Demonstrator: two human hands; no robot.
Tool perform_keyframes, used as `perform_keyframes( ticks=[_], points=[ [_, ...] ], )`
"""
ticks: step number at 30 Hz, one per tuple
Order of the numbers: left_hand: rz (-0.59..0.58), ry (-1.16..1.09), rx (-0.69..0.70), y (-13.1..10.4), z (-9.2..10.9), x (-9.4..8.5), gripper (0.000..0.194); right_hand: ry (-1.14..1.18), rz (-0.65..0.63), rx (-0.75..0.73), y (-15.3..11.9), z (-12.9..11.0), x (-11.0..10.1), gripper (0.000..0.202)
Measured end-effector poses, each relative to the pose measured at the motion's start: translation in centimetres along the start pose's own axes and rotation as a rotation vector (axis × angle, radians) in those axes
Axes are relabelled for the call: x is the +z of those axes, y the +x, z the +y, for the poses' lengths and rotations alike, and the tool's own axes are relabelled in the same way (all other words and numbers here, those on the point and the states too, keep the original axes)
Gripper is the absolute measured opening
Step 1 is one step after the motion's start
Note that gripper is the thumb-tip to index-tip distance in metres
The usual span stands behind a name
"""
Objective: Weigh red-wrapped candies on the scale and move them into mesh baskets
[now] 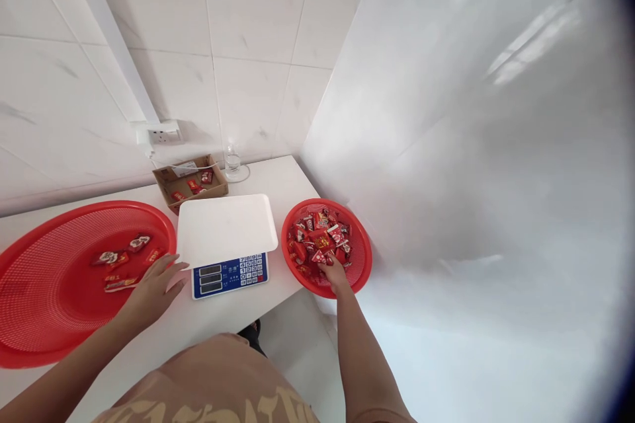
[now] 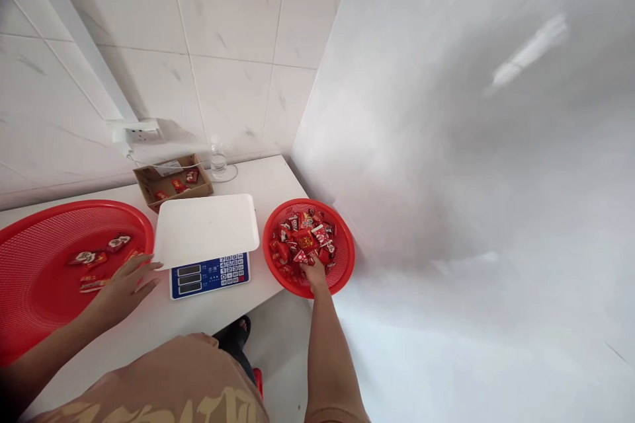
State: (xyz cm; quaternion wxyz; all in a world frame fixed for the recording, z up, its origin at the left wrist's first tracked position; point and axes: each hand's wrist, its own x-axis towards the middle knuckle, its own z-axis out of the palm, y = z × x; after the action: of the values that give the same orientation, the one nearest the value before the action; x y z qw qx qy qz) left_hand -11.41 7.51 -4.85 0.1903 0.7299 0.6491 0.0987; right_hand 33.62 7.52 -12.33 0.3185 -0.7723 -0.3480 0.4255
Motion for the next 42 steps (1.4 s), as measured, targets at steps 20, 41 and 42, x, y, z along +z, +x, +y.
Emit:
perform_keyframes(
  ticks=[20, 41, 42],
  points=[
    [-0.457, -1.174, -0.271, 0.8, 10.6, -0.4, 0.049, 1.111, -0.374, 0.074, -6.0, -9.0, 5.2, 0.021],
    [-0.200, -1.537, -0.700, 5.0, 4.6, 0.7, 0.071, 1.032, -0.489, 0.291, -11.0, -11.8, 15.1, 0.022],
    [-0.223, -1.522, -0.699, 4.7, 4.7, 0.6, 0.071, 1.012, -0.491, 0.284, -11.2, -11.7, 15.2, 0.024]
  ],
)
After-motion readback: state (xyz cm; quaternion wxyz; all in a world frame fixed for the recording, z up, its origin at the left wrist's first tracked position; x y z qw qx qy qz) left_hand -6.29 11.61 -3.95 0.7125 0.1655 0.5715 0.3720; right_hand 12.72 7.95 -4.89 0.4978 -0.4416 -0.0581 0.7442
